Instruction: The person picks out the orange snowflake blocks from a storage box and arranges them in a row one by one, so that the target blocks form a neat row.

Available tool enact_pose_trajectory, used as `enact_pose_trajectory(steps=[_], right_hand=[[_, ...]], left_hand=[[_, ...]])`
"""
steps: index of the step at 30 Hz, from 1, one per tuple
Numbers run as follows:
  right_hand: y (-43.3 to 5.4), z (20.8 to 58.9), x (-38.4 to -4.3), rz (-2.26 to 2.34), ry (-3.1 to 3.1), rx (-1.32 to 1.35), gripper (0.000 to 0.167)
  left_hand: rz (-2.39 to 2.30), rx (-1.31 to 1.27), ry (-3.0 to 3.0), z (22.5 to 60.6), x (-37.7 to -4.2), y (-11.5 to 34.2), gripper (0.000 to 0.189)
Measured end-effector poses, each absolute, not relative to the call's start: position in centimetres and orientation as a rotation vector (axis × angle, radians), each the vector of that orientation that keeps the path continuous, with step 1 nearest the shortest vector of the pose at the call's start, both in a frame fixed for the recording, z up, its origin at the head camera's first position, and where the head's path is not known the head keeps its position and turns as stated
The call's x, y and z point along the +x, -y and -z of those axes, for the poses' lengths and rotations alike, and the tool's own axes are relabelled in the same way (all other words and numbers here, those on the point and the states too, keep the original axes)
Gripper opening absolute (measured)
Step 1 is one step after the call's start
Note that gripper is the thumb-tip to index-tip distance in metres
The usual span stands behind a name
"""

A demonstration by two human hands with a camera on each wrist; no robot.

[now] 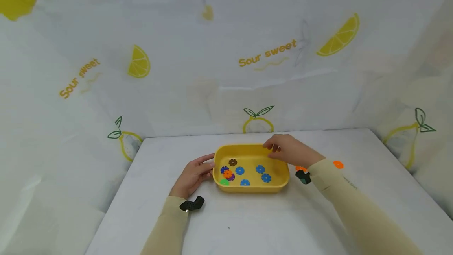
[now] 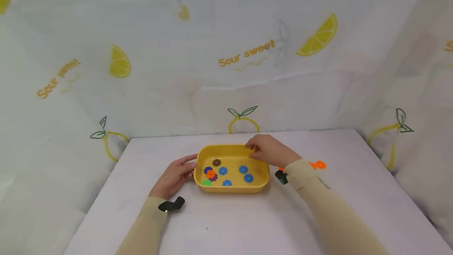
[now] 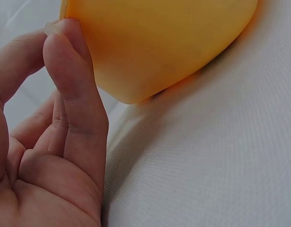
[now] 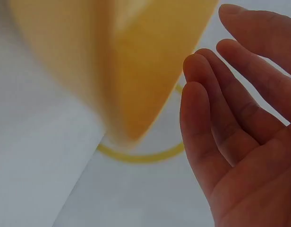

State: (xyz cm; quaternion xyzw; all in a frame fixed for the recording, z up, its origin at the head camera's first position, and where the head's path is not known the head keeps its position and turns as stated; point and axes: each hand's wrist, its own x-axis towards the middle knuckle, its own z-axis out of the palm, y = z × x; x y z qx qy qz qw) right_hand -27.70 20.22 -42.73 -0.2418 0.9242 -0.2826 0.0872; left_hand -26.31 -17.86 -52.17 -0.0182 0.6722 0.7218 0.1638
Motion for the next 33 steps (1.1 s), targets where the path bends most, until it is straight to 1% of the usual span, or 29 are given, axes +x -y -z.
enact_pose_trajectory(steps=[8,14,18,24,33], right_hand=[[-11.5,42.6,-29.7,0.679,-2.577,-0.974,0.032],[-7.3,44.2,-30.1,0.604,-2.512,-1.015,0.028],[-6.0,45.1,-30.0,0.584,-2.507,-1.04,0.029],[-5.5,45.6,-29.7,0.537,-2.543,-1.045,0.031],[-4.7,45.8,-29.3,0.374,-2.594,-1.041,0.025]], left_hand=[[-2.052,-0.025,-1.927,52.0,-26.5,18.1,0.06],[-2.065,0.001,-1.901,52.0,-26.4,18.3,0.06],[-2.042,0.025,-1.901,52.0,-26.4,18.4,0.06],[-2.052,0.069,-1.911,51.8,-26.4,18.1,0.057],[-2.06,0.04,-1.898,52.0,-26.3,18.3,0.057]])
